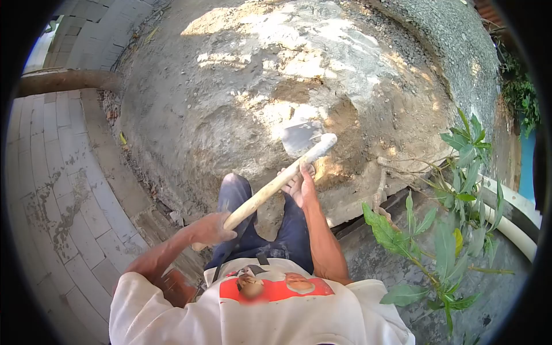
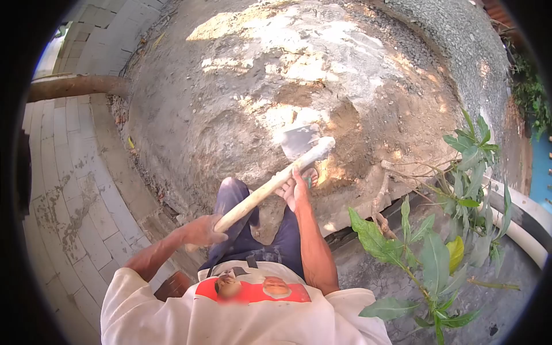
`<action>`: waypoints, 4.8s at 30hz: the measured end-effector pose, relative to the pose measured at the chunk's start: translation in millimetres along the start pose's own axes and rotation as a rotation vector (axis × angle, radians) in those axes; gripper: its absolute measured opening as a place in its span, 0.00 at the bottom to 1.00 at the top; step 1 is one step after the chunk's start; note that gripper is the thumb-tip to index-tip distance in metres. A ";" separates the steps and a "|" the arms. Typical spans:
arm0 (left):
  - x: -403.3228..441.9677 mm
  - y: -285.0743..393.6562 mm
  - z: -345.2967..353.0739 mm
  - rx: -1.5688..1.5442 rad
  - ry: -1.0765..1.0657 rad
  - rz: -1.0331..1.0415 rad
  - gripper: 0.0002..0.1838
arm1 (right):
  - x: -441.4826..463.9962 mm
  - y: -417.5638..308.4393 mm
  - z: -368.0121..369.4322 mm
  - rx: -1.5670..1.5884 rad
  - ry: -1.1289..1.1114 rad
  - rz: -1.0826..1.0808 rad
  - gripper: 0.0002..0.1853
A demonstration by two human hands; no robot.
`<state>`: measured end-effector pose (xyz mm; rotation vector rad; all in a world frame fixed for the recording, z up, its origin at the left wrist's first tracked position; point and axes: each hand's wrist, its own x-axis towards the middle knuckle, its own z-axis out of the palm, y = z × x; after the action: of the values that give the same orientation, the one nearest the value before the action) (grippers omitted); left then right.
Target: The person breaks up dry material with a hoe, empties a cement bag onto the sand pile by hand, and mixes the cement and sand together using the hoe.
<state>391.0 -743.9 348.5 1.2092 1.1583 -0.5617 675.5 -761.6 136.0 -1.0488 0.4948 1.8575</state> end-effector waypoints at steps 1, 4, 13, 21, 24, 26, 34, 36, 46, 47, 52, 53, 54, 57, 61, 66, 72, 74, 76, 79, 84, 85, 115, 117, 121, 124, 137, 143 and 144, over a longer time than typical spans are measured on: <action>-12.8 2.2 5.8 0.127 0.036 0.047 0.21 | 3.1 -1.3 7.5 0.189 -0.044 -0.057 0.34; -27.6 -5.8 14.5 0.340 0.143 0.064 0.24 | 20.6 -6.8 -13.1 0.388 -0.015 -0.096 0.16; 2.6 -45.2 -45.9 0.517 0.254 0.182 0.24 | 9.9 -43.3 45.7 0.400 -0.026 -0.288 0.24; 113.6 -14.4 -145.9 0.398 0.082 0.181 0.34 | -1.3 -162.5 191.5 0.118 0.116 -0.605 0.17; 196.5 55.7 -154.6 0.204 0.198 0.355 0.32 | 22.1 -261.5 219.3 -0.021 0.188 -0.788 0.13; 250.4 107.4 -154.8 0.157 0.276 0.417 0.30 | 53.8 -320.2 222.8 -0.169 0.262 -0.935 0.13; 466.2 153.3 -101.9 -0.252 0.079 0.287 0.26 | 307.8 -427.5 58.0 -0.467 0.535 -0.779 0.12; 481.2 124.8 -70.9 -0.229 0.089 0.180 0.25 | 345.3 -407.4 25.8 -0.561 0.622 -0.628 0.10; 457.3 65.8 -2.9 -0.417 0.087 0.017 0.27 | 352.1 -336.1 -8.0 -0.671 0.762 -0.488 0.13; 445.4 59.2 -2.1 -0.342 0.088 -0.040 0.28 | 349.1 -319.8 -17.9 -0.651 0.771 -0.452 0.12; 409.9 20.3 24.9 -0.280 0.053 -0.150 0.27 | 364.8 -238.8 -77.1 -0.563 0.696 -0.323 0.16; 403.8 8.2 32.5 -0.258 0.034 -0.210 0.27 | 363.6 -216.5 -83.5 -0.549 0.687 -0.318 0.17; 401.0 -23.9 52.5 -0.232 0.076 -0.199 0.26 | 361.0 -191.4 -86.0 -0.534 0.677 -0.313 0.17; 365.3 -82.5 89.2 -0.171 0.088 -0.353 0.24 | 350.9 -107.6 -91.2 -0.527 0.708 -0.230 0.08; 305.6 -142.3 138.7 -0.268 -0.021 -0.450 0.24 | 303.2 -9.5 -82.3 -0.467 0.652 -0.022 0.16; 327.1 -122.3 136.5 -0.256 0.052 -0.349 0.19 | 255.7 -70.8 5.7 -0.564 0.608 -0.256 0.19; 496.8 38.7 -38.5 -0.269 0.424 0.131 0.18 | 317.2 -307.5 136.9 -0.759 0.438 -0.838 0.15; 528.8 80.0 -88.1 -0.361 0.400 0.177 0.19 | 365.8 -369.1 150.6 -0.806 0.438 -0.851 0.12; 541.1 89.8 -102.4 -0.433 0.313 0.161 0.19 | 406.6 -389.1 149.0 -0.842 0.448 -0.848 0.12; 520.8 90.9 -104.3 -0.537 0.195 0.060 0.19 | 455.5 -373.3 120.2 -1.061 0.603 -0.691 0.15; 511.7 70.8 -65.7 -0.507 0.247 0.052 0.21 | 433.0 -353.8 89.0 -0.961 0.692 -0.604 0.17; 516.0 64.1 -53.6 -0.456 0.277 0.029 0.23 | 436.6 -348.6 83.6 -0.933 0.685 -0.583 0.17; 391.6 -48.6 61.3 -0.166 0.087 -0.181 0.23 | 260.7 -166.7 15.2 -0.578 0.534 -0.464 0.14; 465.4 6.1 9.8 -0.143 0.232 0.082 0.23 | 280.9 -267.7 47.0 -0.625 0.495 -0.706 0.12; 554.7 130.5 -94.4 -0.232 0.244 0.232 0.28 | 348.0 -441.3 71.4 -0.708 0.554 -0.938 0.12; 591.0 152.6 -110.2 -0.301 0.118 0.202 0.29 | 417.1 -477.1 37.8 -0.791 0.676 -0.862 0.14; 492.1 70.4 -54.3 -0.445 0.187 -0.002 0.22 | 433.0 -341.4 17.0 -0.892 0.817 -0.468 0.17; 404.5 -25.5 -36.8 -0.437 0.100 -0.243 0.23 | 481.3 -170.8 -42.3 -0.926 0.748 -0.315 0.13; 389.8 -45.4 -32.7 -0.366 0.094 -0.284 0.24 | 485.3 -131.9 -63.5 -0.902 0.778 -0.271 0.12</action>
<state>482.5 -640.9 -20.4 0.7691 1.4544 -0.4801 712.6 -487.5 -288.7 -2.3368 -0.1155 1.3542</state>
